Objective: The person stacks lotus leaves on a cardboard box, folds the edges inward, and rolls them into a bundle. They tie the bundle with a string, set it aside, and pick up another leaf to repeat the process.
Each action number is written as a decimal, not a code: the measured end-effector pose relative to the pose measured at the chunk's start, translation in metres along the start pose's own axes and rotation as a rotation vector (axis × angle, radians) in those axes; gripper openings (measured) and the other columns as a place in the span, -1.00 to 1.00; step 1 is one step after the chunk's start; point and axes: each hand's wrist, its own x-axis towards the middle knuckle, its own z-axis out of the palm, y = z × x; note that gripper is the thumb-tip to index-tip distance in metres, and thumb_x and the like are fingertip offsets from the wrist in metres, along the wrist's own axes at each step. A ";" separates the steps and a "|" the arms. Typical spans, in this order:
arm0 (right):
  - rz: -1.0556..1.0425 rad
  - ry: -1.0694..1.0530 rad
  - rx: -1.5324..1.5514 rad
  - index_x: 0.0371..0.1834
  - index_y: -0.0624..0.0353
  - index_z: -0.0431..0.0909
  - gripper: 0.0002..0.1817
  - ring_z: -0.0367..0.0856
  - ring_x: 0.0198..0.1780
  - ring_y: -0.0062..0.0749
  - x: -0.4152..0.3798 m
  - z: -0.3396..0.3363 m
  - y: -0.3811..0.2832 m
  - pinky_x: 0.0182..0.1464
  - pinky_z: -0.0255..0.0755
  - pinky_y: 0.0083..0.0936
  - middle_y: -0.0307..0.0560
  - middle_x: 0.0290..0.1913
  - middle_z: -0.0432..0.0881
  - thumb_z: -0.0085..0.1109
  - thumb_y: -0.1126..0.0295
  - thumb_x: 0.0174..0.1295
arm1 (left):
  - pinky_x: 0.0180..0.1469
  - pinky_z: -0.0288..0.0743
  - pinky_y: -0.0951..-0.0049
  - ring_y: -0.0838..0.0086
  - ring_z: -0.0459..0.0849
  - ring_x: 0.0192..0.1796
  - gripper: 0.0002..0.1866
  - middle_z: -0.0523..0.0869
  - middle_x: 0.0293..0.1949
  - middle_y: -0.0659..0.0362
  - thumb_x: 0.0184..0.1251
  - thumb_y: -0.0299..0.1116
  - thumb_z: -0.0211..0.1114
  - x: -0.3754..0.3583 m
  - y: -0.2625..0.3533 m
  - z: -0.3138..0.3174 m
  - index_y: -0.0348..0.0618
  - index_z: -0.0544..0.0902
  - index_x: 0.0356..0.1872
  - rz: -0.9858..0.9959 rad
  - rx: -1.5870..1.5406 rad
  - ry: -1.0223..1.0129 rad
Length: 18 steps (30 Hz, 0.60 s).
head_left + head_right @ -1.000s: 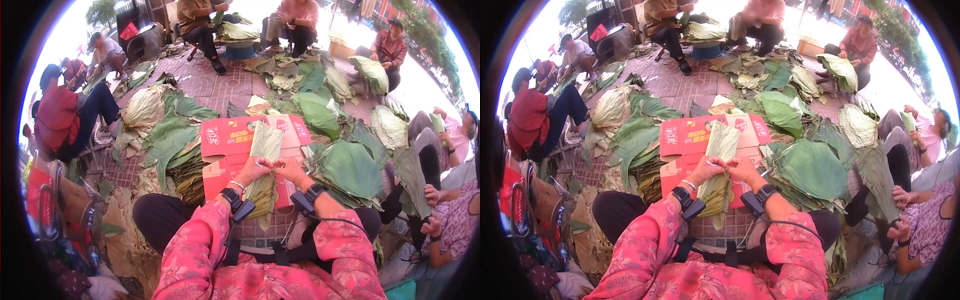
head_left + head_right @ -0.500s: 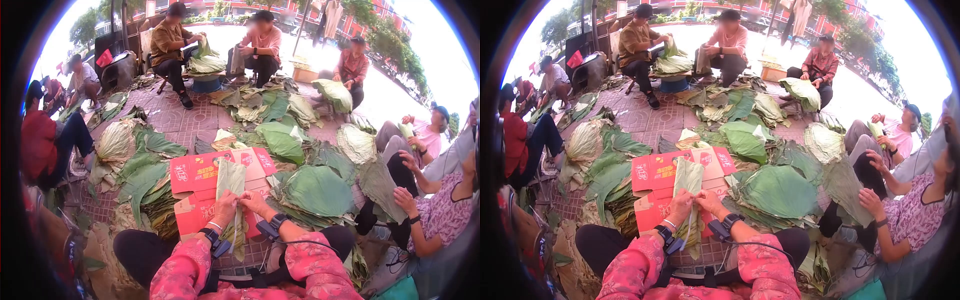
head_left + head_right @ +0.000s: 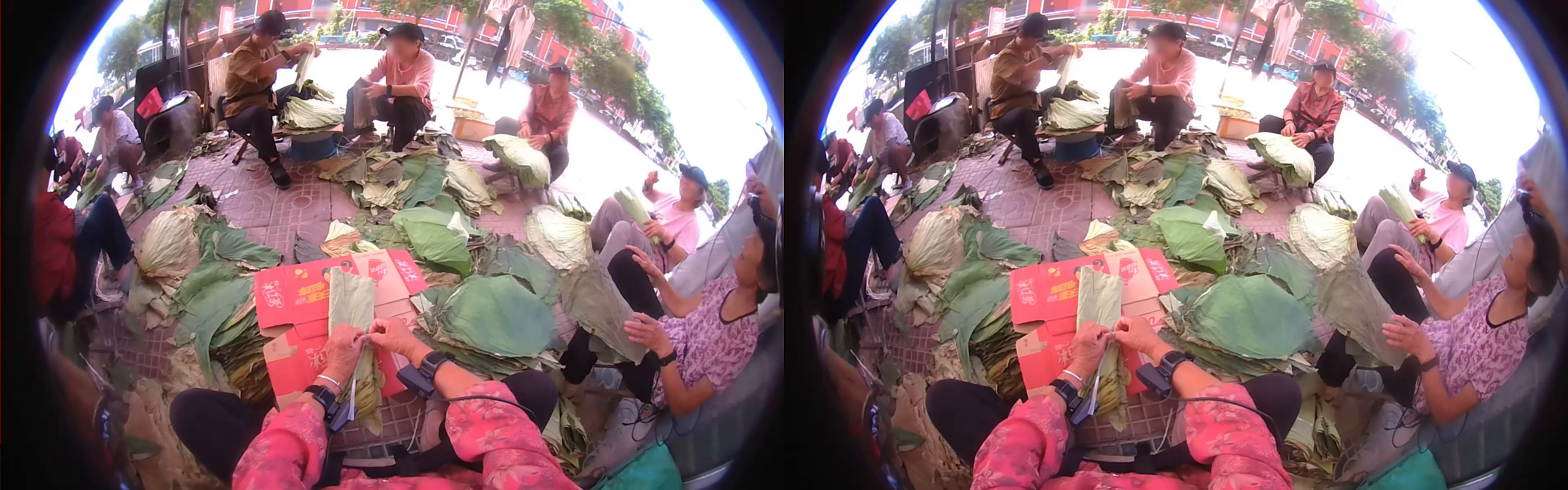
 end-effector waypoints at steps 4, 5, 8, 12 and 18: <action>-0.054 0.179 -0.164 -0.46 0.22 0.52 -0.94 0.48 -0.48 -0.66 -0.004 0.009 -0.006 -0.40 0.39 -0.66 -0.27 -0.54 0.56 0.15 0.51 -0.02 | -0.25 0.42 0.27 0.20 0.55 -0.29 -0.90 0.56 -0.46 0.11 0.00 -0.36 0.34 0.000 -0.001 0.000 -0.13 0.63 -0.49 0.002 -0.042 -0.008; -0.031 0.201 -0.034 -0.47 0.22 0.52 -0.94 0.48 -0.48 -0.65 -0.004 0.012 -0.006 -0.40 0.39 -0.64 -0.26 -0.55 0.56 0.15 0.49 -0.02 | -0.25 0.42 0.27 0.20 0.55 -0.28 -0.90 0.57 -0.46 0.10 0.00 -0.36 0.34 0.000 -0.001 0.000 -0.13 0.63 -0.49 -0.012 -0.046 -0.010; 0.007 0.254 0.186 -0.49 0.22 0.51 -0.93 0.49 -0.49 -0.62 -0.003 0.023 -0.003 -0.40 0.40 -0.59 -0.23 -0.56 0.55 0.15 0.47 -0.04 | -0.23 0.43 0.27 0.19 0.56 -0.27 -0.92 0.58 -0.44 0.09 0.01 -0.38 0.33 -0.002 -0.004 -0.003 -0.13 0.63 -0.47 -0.052 -0.057 -0.034; -0.102 0.295 -0.008 -0.50 0.25 0.48 -0.93 0.50 -0.51 -0.53 -0.004 0.018 -0.005 -0.41 0.40 -0.54 -0.14 -0.57 0.53 0.11 0.49 -0.08 | -0.19 0.44 0.27 0.18 0.57 -0.23 -0.89 0.62 -0.38 0.09 0.01 -0.44 0.31 -0.002 -0.005 -0.004 -0.12 0.64 -0.39 -0.075 -0.096 -0.055; -0.203 0.322 -0.334 -0.55 0.27 0.43 -0.91 0.53 -0.45 -0.15 -0.008 0.010 0.015 -0.36 0.40 -0.35 0.07 -0.54 0.51 0.06 0.46 -0.11 | -0.12 0.39 0.24 0.20 0.57 -0.18 -0.81 0.65 -0.32 0.12 -0.05 -0.53 0.24 -0.005 -0.006 -0.009 -0.09 0.63 -0.34 0.020 -0.034 -0.058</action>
